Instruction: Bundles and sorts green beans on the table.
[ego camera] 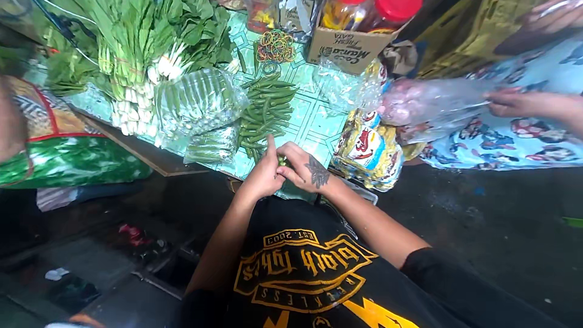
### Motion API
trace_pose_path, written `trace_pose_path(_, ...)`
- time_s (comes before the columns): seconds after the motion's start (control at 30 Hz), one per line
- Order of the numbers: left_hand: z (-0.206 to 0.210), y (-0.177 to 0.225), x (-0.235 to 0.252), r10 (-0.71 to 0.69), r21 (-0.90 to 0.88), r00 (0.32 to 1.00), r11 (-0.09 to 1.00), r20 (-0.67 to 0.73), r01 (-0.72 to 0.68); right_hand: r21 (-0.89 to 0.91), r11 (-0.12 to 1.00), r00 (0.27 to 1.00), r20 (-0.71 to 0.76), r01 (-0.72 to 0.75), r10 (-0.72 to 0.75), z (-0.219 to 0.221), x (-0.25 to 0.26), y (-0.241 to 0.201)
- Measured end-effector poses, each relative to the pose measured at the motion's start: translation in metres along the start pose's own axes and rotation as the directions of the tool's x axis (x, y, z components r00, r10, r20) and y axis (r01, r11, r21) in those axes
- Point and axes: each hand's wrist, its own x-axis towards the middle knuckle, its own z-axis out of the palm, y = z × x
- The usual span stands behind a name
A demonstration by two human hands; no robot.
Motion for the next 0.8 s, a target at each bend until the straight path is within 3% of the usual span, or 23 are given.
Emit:
trace_pose_path(0.13, -0.009, -0.007, 0.006, -0.016, -0.019, 1.000, 1.000, -0.022, 0.016, 0.174, 0.985, 1.000, -0.026, -0.009, 0.014, 0.002, 0.014, 0.008)
trace_pose_path(0.23, -0.014, -0.020, 0.004, -0.126, -0.047, 0.990, 0.991, 0.069, 0.129, 0.253, 0.962, 0.994, -0.011, -0.105, 0.112, 0.009, 0.021, 0.013)
trace_pose_path(0.37, -0.003, -0.044, 0.002, -0.147, -0.515, 0.974, 0.830, 0.172, 0.216, 0.162, 0.967, 0.967, 0.193, -0.199, 0.166, 0.010, 0.036, 0.017)
trace_pose_path(0.47, 0.000, -0.047, 0.010, -0.109, -0.612, 0.989, 0.777, 0.096, 0.145, 0.069, 0.984, 0.975, 0.164, -0.166, 0.153, 0.004, 0.055, 0.023)
trace_pose_path(0.6, -0.004, -0.052, 0.027, -0.182, -0.535, 0.981, 0.836, -0.061, 0.122, 0.236, 0.967, 0.958, 0.286, -0.099, 0.028, 0.006, 0.083, 0.038)
trace_pose_path(0.63, -0.010, -0.054, 0.034, -0.226, -0.468, 0.970, 0.870, -0.095, 0.157, 0.264, 0.952, 0.966, 0.243, -0.156, 0.091, -0.005, 0.098, 0.048)
trace_pose_path(0.7, -0.019, -0.055, 0.044, -0.301, -0.346, 0.940, 0.909, -0.162, 0.231, 0.204, 0.921, 0.941, 0.003, -0.332, 0.338, -0.033, 0.139, 0.076)
trace_pose_path(0.77, -0.018, -0.057, 0.053, -0.335, -0.337, 0.920, 0.906, -0.203, 0.256, -0.023, 0.877, 0.853, -0.244, -0.480, 0.461, -0.056, 0.186, 0.117)
trace_pose_path(0.8, -0.017, -0.058, 0.058, -0.334, -0.356, 0.920, 0.901, -0.205, 0.248, -0.134, 0.844, 0.839, -0.267, -0.519, 0.474, -0.064, 0.208, 0.138)
